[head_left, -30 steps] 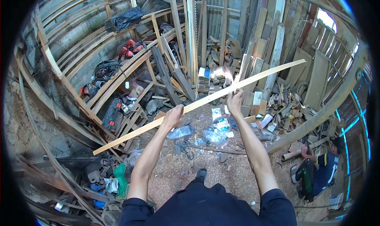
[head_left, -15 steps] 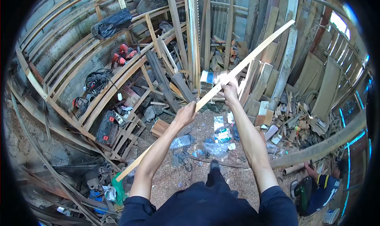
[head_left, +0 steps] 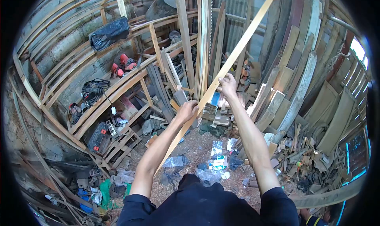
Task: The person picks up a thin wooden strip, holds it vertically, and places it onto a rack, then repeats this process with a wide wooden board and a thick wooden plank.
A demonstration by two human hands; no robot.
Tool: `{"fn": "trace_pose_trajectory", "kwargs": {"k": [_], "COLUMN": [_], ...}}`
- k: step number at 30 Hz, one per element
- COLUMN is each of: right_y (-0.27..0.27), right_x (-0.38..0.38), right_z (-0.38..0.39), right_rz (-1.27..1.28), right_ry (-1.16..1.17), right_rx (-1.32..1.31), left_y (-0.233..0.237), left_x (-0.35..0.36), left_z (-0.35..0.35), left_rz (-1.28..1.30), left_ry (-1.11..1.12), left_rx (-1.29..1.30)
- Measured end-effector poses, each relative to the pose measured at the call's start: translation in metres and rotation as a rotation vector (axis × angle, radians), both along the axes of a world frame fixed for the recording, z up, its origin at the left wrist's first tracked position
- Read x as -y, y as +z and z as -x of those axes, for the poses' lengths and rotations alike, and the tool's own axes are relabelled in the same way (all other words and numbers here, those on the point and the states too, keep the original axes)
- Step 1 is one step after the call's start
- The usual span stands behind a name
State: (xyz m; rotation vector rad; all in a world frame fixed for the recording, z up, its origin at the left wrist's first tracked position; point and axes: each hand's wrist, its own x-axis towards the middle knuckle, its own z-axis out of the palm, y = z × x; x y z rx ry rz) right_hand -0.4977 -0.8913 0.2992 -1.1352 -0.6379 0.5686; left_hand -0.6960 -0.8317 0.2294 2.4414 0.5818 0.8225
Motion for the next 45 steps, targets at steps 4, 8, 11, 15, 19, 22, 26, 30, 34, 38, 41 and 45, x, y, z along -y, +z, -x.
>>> {"fn": "trace_pose_trajectory", "kwargs": {"k": [4,8,11,15,19,22,26,30,34,38,41,45], "right_y": [0.007,0.001,-0.006,-0.015,-0.018,-0.014,-0.004,-0.007,0.005,-0.008,-0.024,-0.012], "right_x": [-0.031,-0.062,-0.094,-0.137,-0.202,-0.256,-0.313,-0.350,-0.381,-0.424,-0.449,-0.468], "right_z": [-0.030,-0.059,-0.084,-0.112,-0.168,-0.193,-0.212,-0.237,-0.256,-0.295,-0.317,-0.339], "right_rz": [-0.034,-0.039,-0.051,-0.031,0.046,0.055,0.137,0.157,0.178,0.214,0.172,0.194], "right_ry": [0.026,0.039,0.033,-0.023,-0.041,0.008,-0.109,-0.066,-0.131,-0.131,-0.066,-0.053], "right_rx": [0.089,0.183,0.195,0.304,0.324,0.309,0.491,0.522,0.630,0.674,0.609,0.645], "left_y": [-0.004,-0.009,-0.017,-0.034,-0.046,-0.034,-0.008,0.011,0.016,0.035,0.029,0.043], "left_x": [-0.035,-0.062,-0.092,-0.142,-0.200,-0.256,-0.326,-0.355,-0.397,-0.425,-0.453,-0.482], "left_z": [-0.044,-0.075,-0.103,-0.140,-0.182,-0.217,-0.268,-0.299,-0.337,-0.374,-0.394,-0.420], "left_rz": [0.011,0.057,0.106,0.048,0.219,0.207,0.025,0.150,0.004,0.074,-0.003,-0.053], "left_ry": [0.002,-0.019,-0.042,-0.038,-0.079,-0.071,-0.111,-0.036,-0.027,0.036,0.044,0.086], "left_rx": [-0.006,-0.012,0.060,0.063,0.004,0.032,0.084,0.136,0.229,0.306,0.320,0.241]}}
